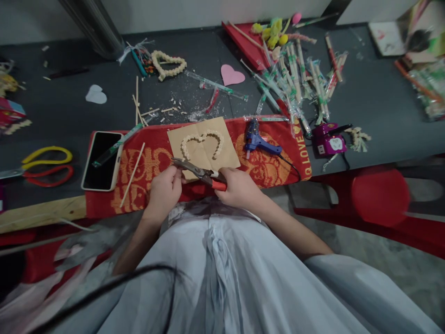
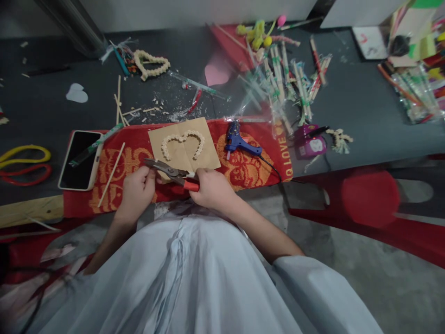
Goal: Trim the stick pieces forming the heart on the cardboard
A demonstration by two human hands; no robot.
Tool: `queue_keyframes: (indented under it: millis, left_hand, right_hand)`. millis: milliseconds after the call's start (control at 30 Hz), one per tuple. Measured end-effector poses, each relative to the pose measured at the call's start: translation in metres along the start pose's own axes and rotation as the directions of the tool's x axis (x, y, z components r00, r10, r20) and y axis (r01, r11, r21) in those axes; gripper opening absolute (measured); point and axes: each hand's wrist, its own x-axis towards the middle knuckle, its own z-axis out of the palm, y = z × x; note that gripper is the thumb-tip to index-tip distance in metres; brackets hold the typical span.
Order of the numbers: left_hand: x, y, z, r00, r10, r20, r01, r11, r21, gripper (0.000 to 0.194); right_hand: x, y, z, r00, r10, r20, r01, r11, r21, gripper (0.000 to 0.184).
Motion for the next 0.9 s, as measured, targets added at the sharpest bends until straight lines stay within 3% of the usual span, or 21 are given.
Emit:
queue_keyframes:
  millis: [167, 400, 600, 900]
  left_hand:
    - [0.000, -0.003, 0.001, 1.000, -0.016, 0.010, 0.016, 0.999, -0.039, 0.025]
    - [0.004, -0.008, 0.000, 0.999, 0.025, 0.027, -0.022, 0.995, -0.099, 0.027]
    - [0.004, -0.003, -0.008, 0.990, 0.048, 0.129, -0.017, 0.972, -0.232, 0.032]
    - [0.003, 0.004, -0.006, 0.996, 0.021, 0.089, -0.009, 0.990, -0.142, 0.035]
  right_hand:
    - [0.000, 0.002, 0.001, 1.000, -0.009, 0.002, 0.009, 1.000, -0.001, 0.019]
    - [0.004, 0.013, 0.000, 0.993, -0.122, 0.000, 0.121, 0.991, 0.057, 0.021]
    - [0.005, 0.018, -0.001, 0.977, -0.211, -0.026, 0.213, 0.972, 0.098, 0.028]
    - [0.002, 0.006, 0.007, 0.996, -0.034, -0.080, 0.043, 0.993, 0.110, 0.016]
